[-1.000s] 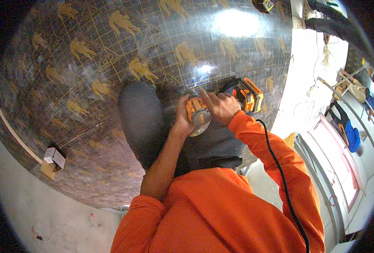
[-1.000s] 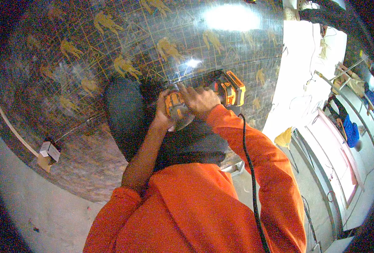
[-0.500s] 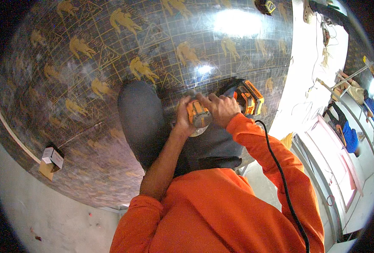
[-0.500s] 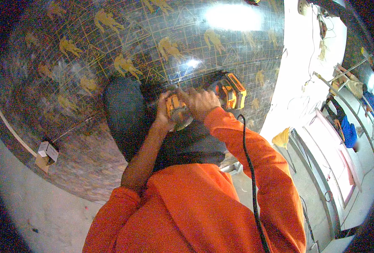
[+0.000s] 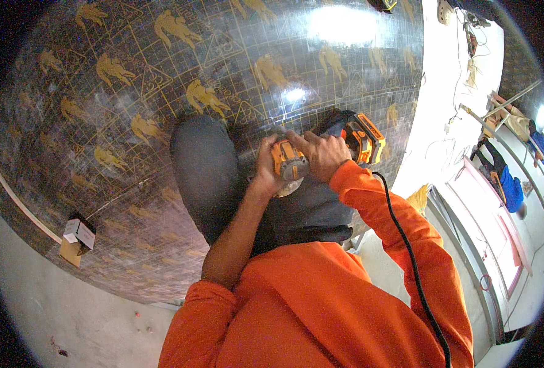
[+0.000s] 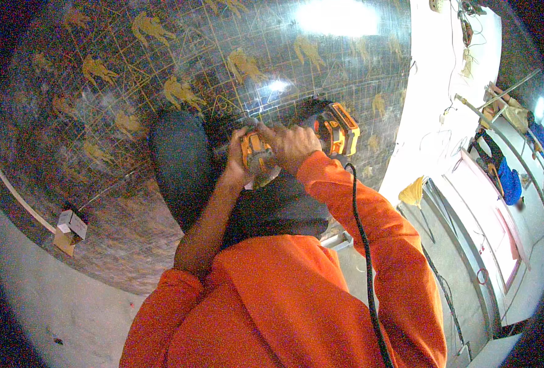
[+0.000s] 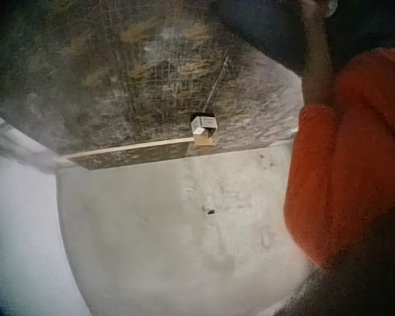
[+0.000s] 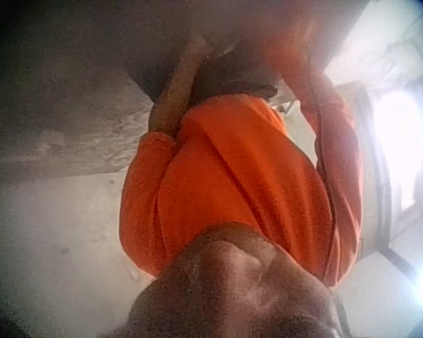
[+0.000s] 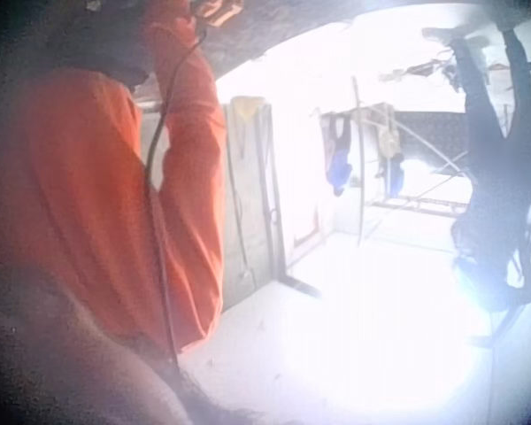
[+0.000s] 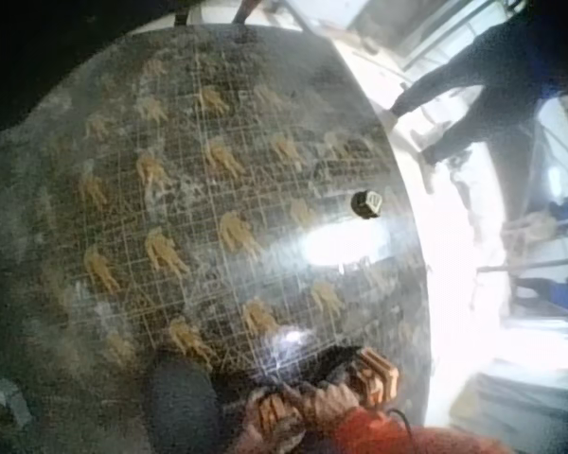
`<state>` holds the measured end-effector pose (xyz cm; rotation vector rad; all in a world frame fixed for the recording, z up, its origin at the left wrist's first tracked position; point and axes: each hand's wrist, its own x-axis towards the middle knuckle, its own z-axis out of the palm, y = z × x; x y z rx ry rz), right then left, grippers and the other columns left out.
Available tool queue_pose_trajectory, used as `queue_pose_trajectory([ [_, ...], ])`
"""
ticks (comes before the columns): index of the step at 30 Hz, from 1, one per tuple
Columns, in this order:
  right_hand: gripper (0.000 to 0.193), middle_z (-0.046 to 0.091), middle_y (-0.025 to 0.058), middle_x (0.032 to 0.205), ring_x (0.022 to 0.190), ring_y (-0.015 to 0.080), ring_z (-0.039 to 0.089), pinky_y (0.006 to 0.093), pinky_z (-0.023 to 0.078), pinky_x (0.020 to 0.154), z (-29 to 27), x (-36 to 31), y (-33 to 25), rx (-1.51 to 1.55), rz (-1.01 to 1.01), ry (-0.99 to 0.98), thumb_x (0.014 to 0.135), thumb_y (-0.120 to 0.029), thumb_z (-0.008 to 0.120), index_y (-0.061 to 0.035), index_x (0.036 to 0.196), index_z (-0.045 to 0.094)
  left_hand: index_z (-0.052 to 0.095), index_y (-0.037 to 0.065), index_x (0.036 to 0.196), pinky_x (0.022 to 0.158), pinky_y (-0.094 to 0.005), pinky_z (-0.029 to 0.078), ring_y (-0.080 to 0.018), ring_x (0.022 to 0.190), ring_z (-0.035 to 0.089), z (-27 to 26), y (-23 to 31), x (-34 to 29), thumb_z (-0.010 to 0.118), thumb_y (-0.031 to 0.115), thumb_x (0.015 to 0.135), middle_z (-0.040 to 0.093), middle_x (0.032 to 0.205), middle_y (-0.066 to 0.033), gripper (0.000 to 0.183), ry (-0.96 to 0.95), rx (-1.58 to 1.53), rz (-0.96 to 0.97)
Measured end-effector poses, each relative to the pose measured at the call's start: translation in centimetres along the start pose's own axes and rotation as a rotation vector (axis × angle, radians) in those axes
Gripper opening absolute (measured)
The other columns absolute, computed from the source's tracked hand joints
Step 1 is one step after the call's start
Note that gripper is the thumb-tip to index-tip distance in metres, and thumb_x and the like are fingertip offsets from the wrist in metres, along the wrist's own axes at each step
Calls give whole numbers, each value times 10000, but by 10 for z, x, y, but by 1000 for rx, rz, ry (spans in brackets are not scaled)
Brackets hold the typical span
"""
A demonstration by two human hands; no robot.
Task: The person sits on the floor and uses a cordless drill to make holes in a large patterned tile. They repeatedly position the drill, drill into the tile, and adjust their position to reach different spots.
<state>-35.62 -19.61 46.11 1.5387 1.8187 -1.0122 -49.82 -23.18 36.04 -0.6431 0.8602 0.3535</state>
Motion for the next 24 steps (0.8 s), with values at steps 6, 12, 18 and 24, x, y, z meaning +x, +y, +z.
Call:
queue_pose_trajectory([
  [6,649,651,146,1064,842,355,692,468,561,696,1,0,2,9,-11,64,810,-221,645,-229,1422,430,636,119,1052,846,-419,531,-264,894,667,3,4,-1,450,479,905,684,1002,-71,431,-57,-56,-59],
  [12,574,605,106,1054,841,349,690,447,565,681,16,-3,0,-65,20,146,809,-165,632,-187,1361,478,637,109,1055,859,-431,526,-279,903,664,0,1,0,450,472,903,681,1003,-92,436,-9,-111,-111],
  [18,263,563,48,1053,840,269,677,421,566,679,31,-7,14,-111,-114,347,838,-204,603,-162,1097,596,636,95,1022,856,-431,524,-278,914,658,-6,-1,7,451,424,914,679,1001,-98,393,-63,-114,-47],
  [24,365,569,24,1055,872,245,653,393,561,671,29,-7,15,-78,-162,265,759,-120,636,-140,1122,622,622,92,1028,837,-415,528,-258,918,654,-13,-3,9,495,398,918,673,1013,-80,349,-37,-135,-77],
])
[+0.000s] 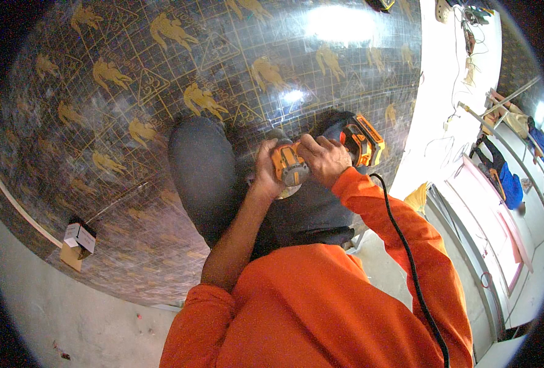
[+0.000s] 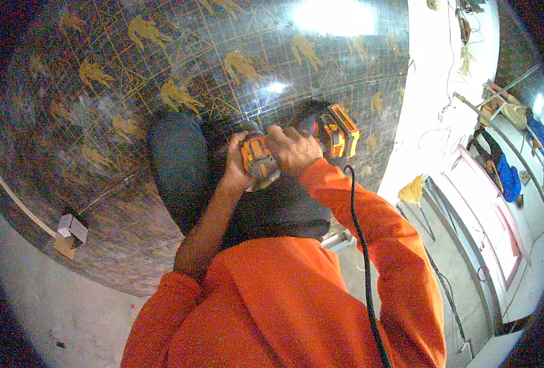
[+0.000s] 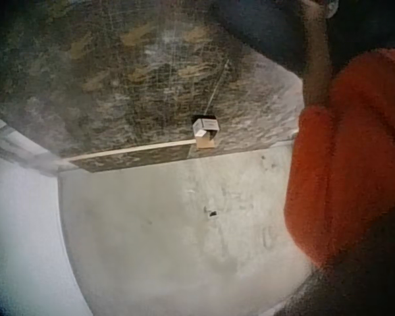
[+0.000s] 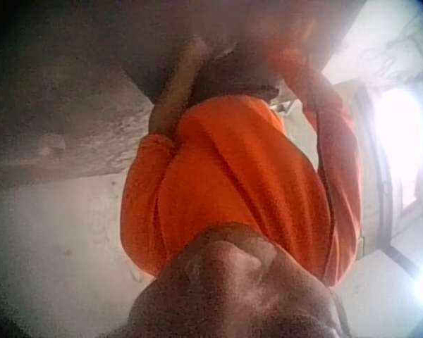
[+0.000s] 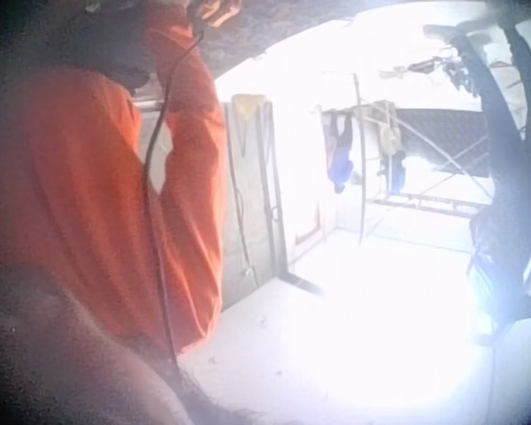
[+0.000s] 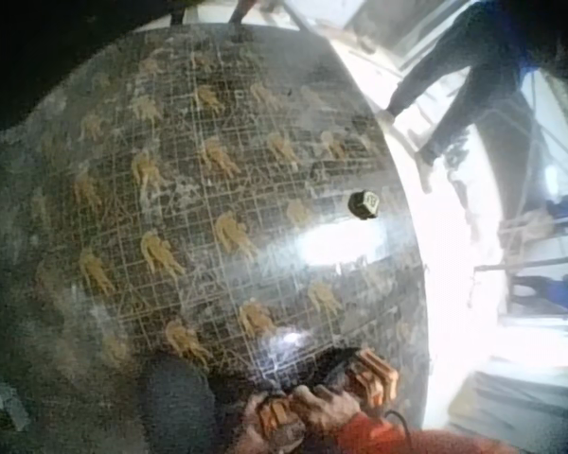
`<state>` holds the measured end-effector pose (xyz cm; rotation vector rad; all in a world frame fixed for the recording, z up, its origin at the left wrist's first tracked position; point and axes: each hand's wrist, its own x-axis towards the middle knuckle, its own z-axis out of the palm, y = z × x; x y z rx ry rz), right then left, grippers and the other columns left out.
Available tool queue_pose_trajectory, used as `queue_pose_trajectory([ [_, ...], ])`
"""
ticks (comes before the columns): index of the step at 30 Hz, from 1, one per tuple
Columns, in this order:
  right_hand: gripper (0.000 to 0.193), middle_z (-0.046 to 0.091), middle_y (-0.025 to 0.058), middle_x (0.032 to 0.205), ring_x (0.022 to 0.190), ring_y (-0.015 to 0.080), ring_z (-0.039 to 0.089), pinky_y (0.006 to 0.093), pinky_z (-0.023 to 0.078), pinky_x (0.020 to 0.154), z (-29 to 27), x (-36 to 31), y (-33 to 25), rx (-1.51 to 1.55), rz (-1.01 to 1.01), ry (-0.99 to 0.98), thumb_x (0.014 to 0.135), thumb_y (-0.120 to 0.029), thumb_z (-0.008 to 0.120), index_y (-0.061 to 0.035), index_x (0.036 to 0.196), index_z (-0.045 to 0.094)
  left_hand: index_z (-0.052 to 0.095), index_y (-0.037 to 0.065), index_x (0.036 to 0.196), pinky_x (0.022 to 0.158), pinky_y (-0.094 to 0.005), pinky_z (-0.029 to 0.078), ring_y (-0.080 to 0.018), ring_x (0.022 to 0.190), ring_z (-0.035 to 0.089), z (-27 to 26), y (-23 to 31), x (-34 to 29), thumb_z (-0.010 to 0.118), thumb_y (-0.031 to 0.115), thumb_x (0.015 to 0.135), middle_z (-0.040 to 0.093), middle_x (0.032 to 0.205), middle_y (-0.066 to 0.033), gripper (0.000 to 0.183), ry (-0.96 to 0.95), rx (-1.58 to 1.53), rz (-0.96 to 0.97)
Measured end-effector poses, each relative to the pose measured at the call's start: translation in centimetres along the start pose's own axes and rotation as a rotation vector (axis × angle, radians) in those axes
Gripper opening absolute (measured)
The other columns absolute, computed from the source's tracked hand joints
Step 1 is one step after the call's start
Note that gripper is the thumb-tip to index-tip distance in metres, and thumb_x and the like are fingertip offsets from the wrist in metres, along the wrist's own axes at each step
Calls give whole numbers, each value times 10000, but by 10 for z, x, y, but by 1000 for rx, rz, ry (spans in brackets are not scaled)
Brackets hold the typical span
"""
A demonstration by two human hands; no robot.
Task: The person sits on the floor and uses a cordless drill to make holes in a large patterned tile. They repeatedly position the drill, drill into the tile, and adjust their position to reach different spots.
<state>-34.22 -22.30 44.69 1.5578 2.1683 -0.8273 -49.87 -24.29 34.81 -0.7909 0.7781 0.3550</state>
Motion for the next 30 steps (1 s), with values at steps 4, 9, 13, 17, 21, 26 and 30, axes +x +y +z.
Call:
queue_pose_trajectory([
  [4,467,613,27,1093,848,266,665,393,566,686,-7,3,-8,-86,104,-34,771,-148,650,-130,1233,580,628,92,1015,821,-401,534,-247,896,661,-8,-4,8,541,404,911,677,981,-70,341,42,2,44],
  [9,402,634,86,1135,940,314,681,453,575,734,-13,5,-10,15,160,-166,855,-219,607,-122,1242,555,629,72,1002,805,-392,541,-246,845,669,-2,-2,9,553,395,916,683,941,-75,343,26,15,-67],
  [13,433,643,89,1067,892,319,687,453,571,699,-14,7,-8,22,167,-215,847,-209,606,-117,1264,533,629,60,1006,803,-392,545,-251,840,673,12,2,-8,548,387,921,686,933,-86,347,99,94,-20],
  [17,482,648,75,952,795,312,694,431,569,628,-13,10,-7,-28,139,-133,812,-196,626,-111,1277,529,628,62,1012,805,-389,548,-252,845,677,16,-1,-15,538,360,922,683,913,-86,324,41,227,120],
  [21,478,650,79,948,771,314,700,433,569,603,-12,12,-5,-40,133,-130,805,-201,640,-110,1263,535,624,59,1014,791,-385,554,-255,832,677,11,-1,-7,558,337,901,677,921,-90,307,59,405,281],
  [26,453,648,85,948,789,314,701,433,569,608,-9,12,-3,-29,126,-158,807,-187,633,-109,1244,540,622,58,1026,786,-387,557,-257,835,678,12,2,-6,585,347,882,675,930,-86,324,76,146,88],
  [30,423,655,81,956,774,314,701,428,569,601,-6,12,-2,-40,103,-81,813,-183,627,-107,1220,542,620,65,1011,769,-389,560,-255,821,678,13,0,-10,581,341,883,678,907,-81,307,41,159,104],
])
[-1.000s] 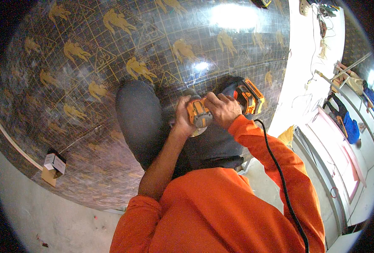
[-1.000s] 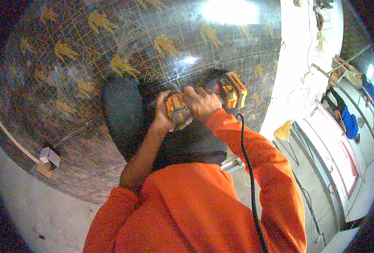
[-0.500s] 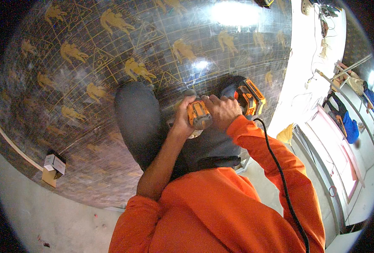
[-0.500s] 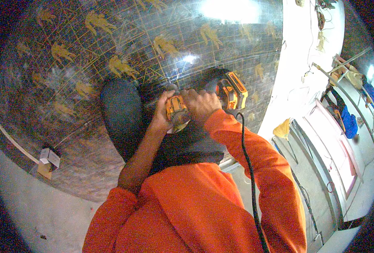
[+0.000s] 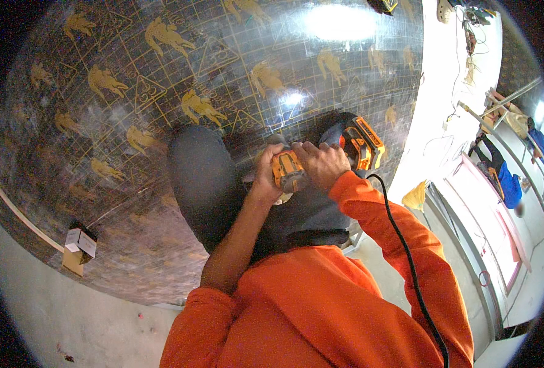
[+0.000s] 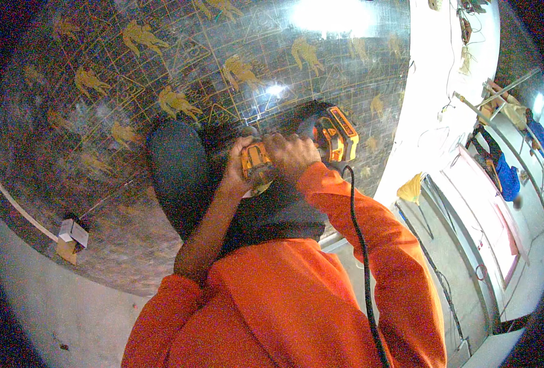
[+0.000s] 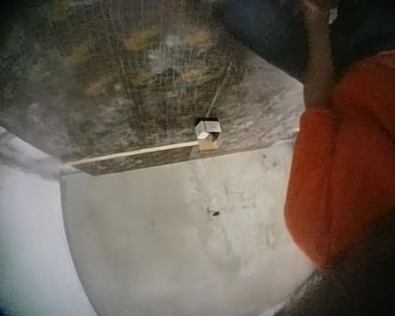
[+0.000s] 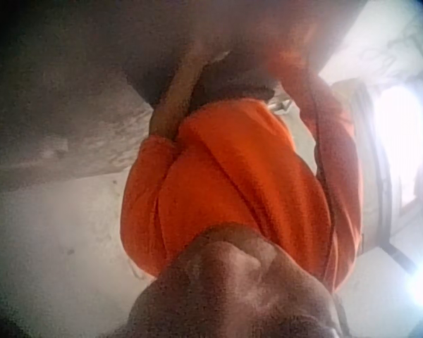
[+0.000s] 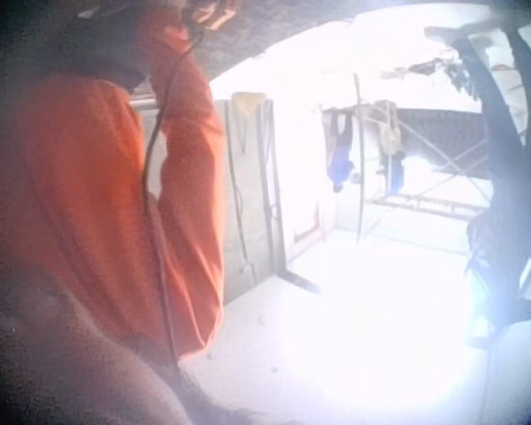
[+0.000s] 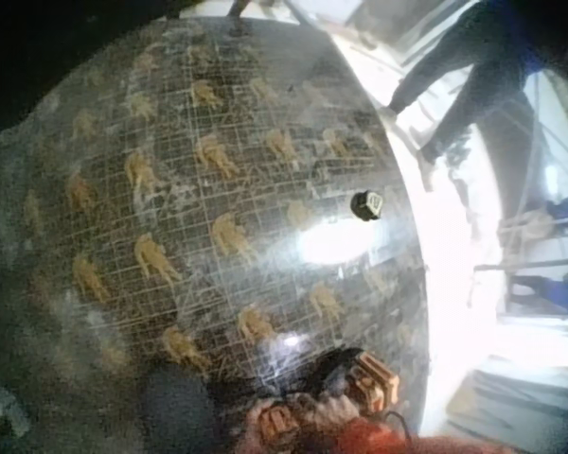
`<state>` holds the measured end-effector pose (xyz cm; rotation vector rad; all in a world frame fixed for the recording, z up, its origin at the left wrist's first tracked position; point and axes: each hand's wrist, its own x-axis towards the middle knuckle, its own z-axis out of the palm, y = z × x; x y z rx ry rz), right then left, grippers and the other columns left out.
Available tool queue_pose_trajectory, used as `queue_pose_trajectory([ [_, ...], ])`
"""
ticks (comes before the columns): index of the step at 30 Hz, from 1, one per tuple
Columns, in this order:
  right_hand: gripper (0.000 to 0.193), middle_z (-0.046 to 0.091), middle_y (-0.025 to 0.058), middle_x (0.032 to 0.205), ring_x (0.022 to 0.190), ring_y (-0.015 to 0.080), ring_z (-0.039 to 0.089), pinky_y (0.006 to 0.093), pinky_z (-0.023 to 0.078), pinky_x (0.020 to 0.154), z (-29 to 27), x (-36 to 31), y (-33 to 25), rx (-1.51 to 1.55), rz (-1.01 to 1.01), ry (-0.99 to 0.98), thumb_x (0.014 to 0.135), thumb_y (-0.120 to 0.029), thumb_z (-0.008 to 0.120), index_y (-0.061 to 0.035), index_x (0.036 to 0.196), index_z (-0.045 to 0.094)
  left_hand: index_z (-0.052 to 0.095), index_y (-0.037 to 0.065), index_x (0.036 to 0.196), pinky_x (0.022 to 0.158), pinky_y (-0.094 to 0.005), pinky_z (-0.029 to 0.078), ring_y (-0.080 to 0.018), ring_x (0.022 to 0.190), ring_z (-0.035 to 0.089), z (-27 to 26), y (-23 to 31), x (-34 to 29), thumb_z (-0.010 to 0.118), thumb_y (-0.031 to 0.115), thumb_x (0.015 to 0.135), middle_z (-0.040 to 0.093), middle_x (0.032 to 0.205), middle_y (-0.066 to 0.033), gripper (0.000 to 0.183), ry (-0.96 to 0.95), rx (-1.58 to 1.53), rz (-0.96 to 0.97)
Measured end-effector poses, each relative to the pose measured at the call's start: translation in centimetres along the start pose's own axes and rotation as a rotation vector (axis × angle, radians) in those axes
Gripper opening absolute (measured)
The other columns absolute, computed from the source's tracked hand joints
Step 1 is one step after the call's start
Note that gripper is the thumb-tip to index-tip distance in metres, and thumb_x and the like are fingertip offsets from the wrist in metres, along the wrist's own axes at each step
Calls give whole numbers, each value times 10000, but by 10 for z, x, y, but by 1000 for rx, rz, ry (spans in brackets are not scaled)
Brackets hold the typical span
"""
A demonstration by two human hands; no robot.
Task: The person sits on the floor and uses a cordless drill to make holes in a large patterned tile. They repeatedly position the drill, drill into the tile, and adjust their position to reach different spots.
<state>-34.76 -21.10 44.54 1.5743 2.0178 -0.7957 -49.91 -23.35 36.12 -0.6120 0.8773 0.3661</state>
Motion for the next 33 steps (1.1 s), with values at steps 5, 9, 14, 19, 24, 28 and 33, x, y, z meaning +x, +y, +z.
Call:
queue_pose_trajectory([
  [5,386,660,85,986,802,316,700,436,571,618,-2,1,0,12,35,-120,834,-171,605,-112,1211,544,622,62,1031,771,-388,561,-258,823,679,-7,3,13,567,333,888,685,936,-85,311,4,-56,-108],
  [9,379,656,88,978,817,320,699,443,569,617,-5,4,-1,35,43,-92,845,-167,593,-117,1217,544,620,58,1041,758,-395,563,-258,814,679,-4,5,13,557,335,895,685,936,-89,320,21,-55,-91],
  [14,366,652,87,979,811,324,700,457,569,644,-8,4,-3,-5,30,-58,839,-175,603,-118,1196,543,614,59,1010,744,-402,562,-253,790,673,5,9,3,544,326,901,677,908,-85,296,-11,-29,-72],
  [19,389,652,89,985,790,330,701,463,568,641,-7,3,-1,-10,20,-121,835,-172,609,-115,1213,535,607,65,987,753,-395,559,-252,790,670,-6,5,14,534,336,906,671,900,-80,292,24,-33,-98],
  [24,398,651,107,993,773,340,705,467,567,632,-6,6,2,9,13,-114,842,-168,599,-106,1227,517,642,83,1007,751,-398,565,-257,783,673,-13,1,22,556,375,876,692,905,-81,331,-10,-29,-63],
  [28,420,645,124,1018,773,343,705,462,567,625,-5,2,1,26,-12,-117,841,-163,599,-98,1246,511,662,88,1033,766,-404,567,-261,798,677,-8,2,13,569,380,867,707,934,-84,349,7,-26,-68],
  [33,471,636,124,1042,751,338,701,454,567,613,-2,-3,0,18,-22,-118,838,-162,603,-98,1291,489,662,105,1041,796,-422,565,-258,839,678,-5,1,6,577,385,874,706,953,-75,337,-110,-58,-138],
])
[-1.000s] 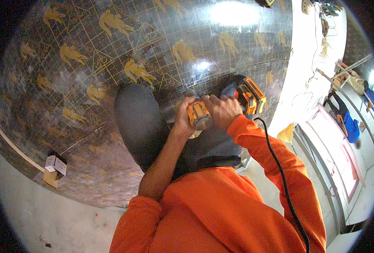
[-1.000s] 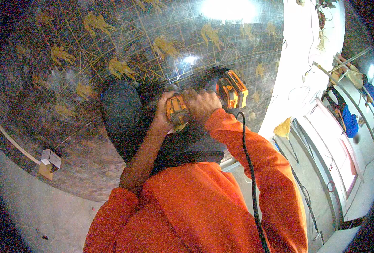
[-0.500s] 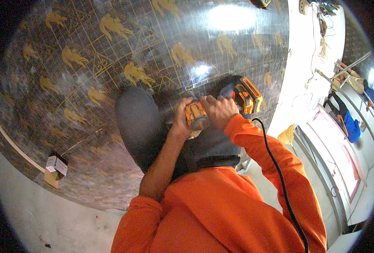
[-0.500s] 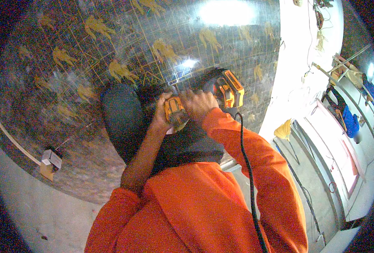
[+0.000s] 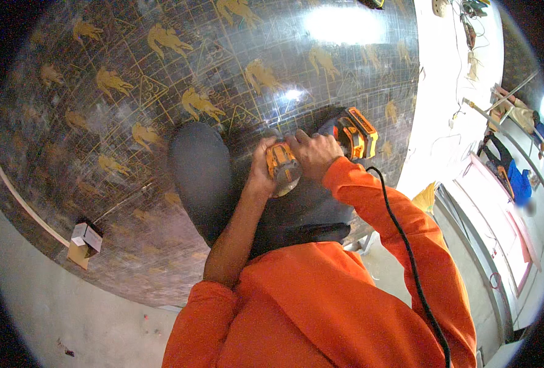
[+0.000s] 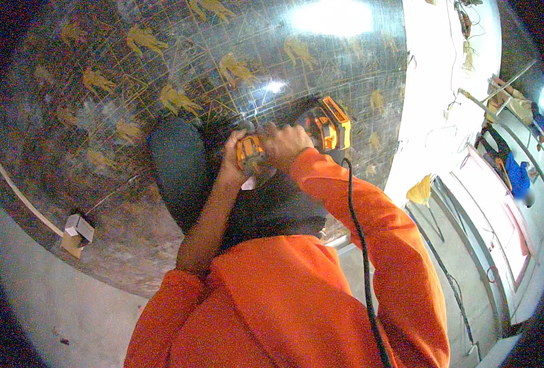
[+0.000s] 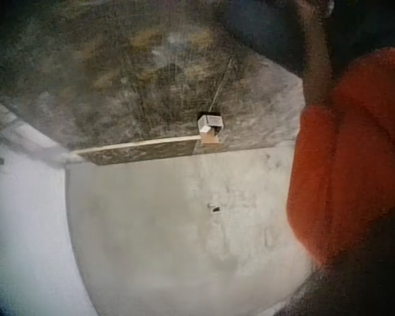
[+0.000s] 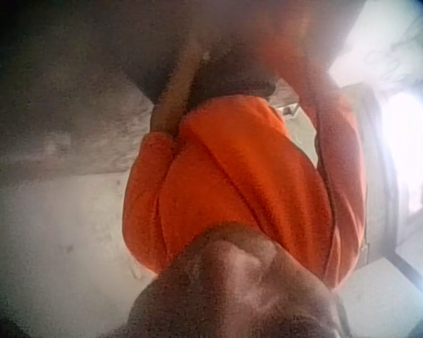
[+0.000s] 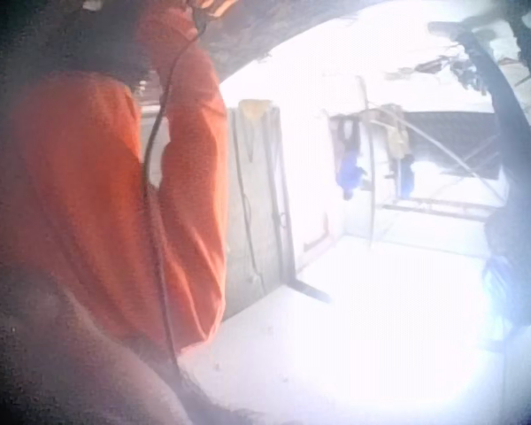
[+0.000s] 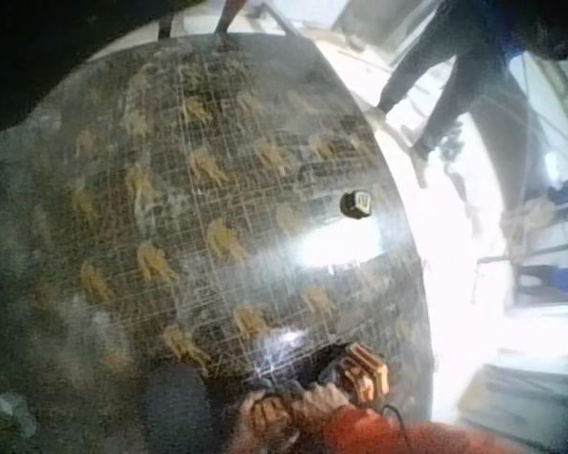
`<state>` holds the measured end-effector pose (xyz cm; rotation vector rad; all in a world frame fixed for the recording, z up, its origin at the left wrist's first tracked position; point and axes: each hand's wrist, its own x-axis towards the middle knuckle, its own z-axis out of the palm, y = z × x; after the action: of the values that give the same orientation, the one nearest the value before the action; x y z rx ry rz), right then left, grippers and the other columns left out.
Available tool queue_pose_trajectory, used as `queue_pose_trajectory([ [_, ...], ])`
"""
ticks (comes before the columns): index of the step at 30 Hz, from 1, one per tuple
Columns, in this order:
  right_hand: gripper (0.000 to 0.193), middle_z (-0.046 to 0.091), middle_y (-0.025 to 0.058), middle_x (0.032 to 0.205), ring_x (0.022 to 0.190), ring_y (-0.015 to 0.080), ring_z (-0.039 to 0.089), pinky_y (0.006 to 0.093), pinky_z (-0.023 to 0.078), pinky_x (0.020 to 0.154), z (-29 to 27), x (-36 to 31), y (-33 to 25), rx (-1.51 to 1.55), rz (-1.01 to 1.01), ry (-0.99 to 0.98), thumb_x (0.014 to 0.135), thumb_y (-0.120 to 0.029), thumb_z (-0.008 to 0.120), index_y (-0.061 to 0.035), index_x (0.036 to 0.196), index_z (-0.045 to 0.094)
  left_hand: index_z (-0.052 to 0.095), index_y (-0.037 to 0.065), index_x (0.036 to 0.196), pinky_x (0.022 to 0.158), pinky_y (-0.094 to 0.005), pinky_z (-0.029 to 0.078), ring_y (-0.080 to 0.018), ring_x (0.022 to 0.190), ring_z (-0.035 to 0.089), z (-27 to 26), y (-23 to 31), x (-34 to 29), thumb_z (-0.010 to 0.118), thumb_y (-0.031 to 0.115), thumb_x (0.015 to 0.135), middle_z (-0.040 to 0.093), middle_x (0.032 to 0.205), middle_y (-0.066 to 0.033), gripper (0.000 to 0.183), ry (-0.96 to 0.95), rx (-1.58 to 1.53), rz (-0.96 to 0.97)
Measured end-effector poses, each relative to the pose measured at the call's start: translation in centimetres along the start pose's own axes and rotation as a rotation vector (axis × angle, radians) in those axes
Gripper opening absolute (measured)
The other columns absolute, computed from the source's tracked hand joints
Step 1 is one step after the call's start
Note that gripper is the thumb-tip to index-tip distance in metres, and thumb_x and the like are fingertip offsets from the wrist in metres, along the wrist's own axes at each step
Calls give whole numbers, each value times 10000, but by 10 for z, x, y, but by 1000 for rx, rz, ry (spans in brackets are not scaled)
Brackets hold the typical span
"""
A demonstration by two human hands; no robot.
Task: The person sits on the floor and uses a cordless drill to make holes in a large patterned tile. They repeatedly position the drill, drill into the tile, and adjust their position to reach different spots.
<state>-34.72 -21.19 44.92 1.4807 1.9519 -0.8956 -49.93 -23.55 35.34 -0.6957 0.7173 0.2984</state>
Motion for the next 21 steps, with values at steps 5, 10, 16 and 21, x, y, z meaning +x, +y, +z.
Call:
queue_pose_trajectory([
  [5,590,639,121,1035,743,317,697,450,562,599,4,-3,4,-28,-97,224,829,-177,601,-91,1387,431,637,61,1055,839,-427,545,-296,878,672,4,3,6,543,382,909,689,999,-123,366,23,-64,159],
  [10,606,644,121,1023,783,318,691,450,563,620,10,-2,6,8,-56,181,822,-171,593,-62,1395,427,636,42,1052,859,-427,541,-297,882,673,7,2,-1,537,382,916,691,994,-119,379,72,55,192],
  [16,405,637,122,976,805,320,689,448,567,655,10,1,1,5,56,177,808,-164,607,-54,1193,546,638,41,1052,860,-420,541,-292,884,676,3,9,2,522,397,913,696,1004,-119,400,-93,-114,-58],
  [21,293,624,114,961,828,321,683,444,567,666,7,1,3,-36,13,107,775,-178,647,-58,1030,566,636,85,1066,853,-410,553,-271,887,677,3,4,1,569,404,884,692,994,-100,373,76,26,41],
])
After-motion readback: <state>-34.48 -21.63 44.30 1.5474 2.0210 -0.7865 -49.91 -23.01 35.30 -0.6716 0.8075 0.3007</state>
